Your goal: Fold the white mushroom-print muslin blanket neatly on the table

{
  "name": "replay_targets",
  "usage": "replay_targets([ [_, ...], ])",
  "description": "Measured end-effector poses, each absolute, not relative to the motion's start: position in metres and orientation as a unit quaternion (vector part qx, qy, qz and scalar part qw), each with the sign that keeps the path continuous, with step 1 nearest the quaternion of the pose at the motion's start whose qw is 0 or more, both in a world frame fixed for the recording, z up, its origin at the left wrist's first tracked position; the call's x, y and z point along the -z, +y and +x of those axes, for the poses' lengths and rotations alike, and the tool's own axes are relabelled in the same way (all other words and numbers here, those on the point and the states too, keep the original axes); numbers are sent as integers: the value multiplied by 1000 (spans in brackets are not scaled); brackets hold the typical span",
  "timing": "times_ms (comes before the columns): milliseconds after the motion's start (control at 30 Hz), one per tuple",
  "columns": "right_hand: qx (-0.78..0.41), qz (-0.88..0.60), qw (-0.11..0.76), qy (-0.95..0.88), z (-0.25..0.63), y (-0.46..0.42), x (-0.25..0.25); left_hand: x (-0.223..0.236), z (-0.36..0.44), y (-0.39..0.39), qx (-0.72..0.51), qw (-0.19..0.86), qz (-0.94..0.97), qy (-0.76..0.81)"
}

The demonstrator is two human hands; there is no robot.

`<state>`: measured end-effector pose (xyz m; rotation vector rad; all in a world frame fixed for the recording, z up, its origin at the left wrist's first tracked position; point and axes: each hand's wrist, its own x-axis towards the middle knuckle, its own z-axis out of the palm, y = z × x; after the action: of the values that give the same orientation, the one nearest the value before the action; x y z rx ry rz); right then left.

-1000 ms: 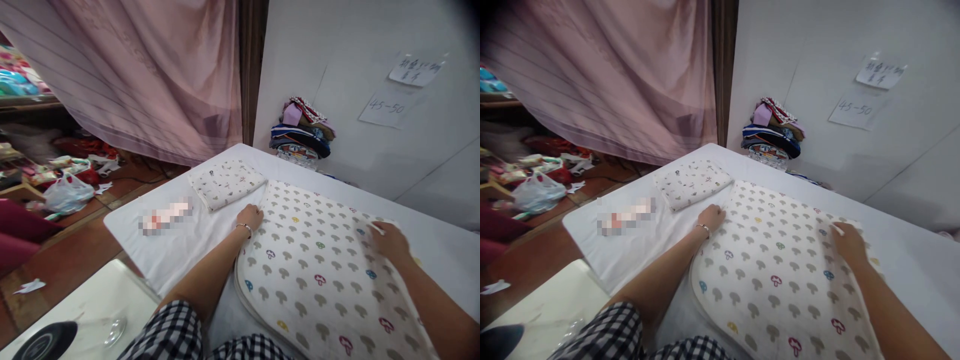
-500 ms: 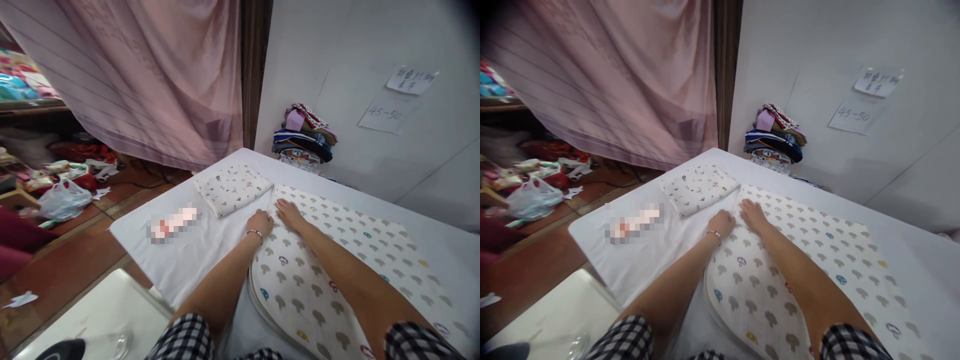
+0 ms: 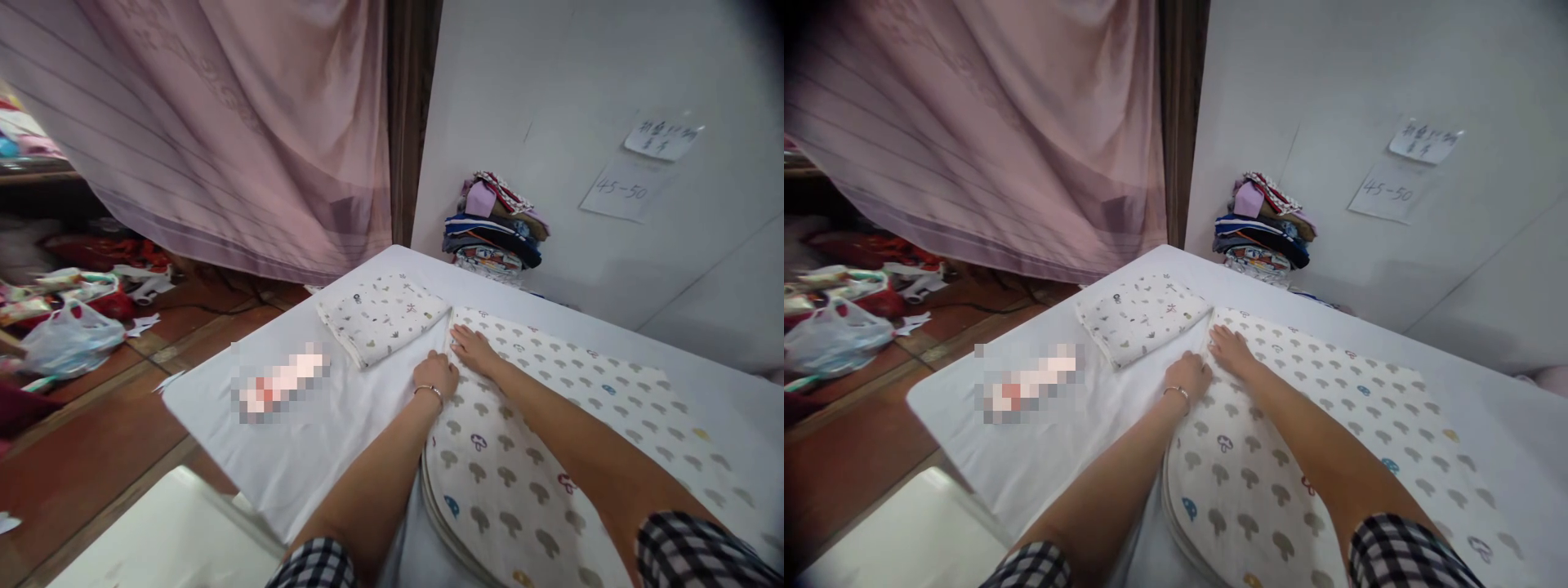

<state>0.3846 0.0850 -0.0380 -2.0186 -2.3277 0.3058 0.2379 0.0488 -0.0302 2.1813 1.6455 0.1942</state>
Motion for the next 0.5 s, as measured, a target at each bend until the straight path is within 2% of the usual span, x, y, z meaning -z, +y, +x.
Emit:
replay_targets([
  [200,-52,-697,46,-714,395,111,39,32,239,49,-75,192,785,583],
  [500,-57,-698,46,-712,393,130,44,34,240,51,-62,199,784,584],
])
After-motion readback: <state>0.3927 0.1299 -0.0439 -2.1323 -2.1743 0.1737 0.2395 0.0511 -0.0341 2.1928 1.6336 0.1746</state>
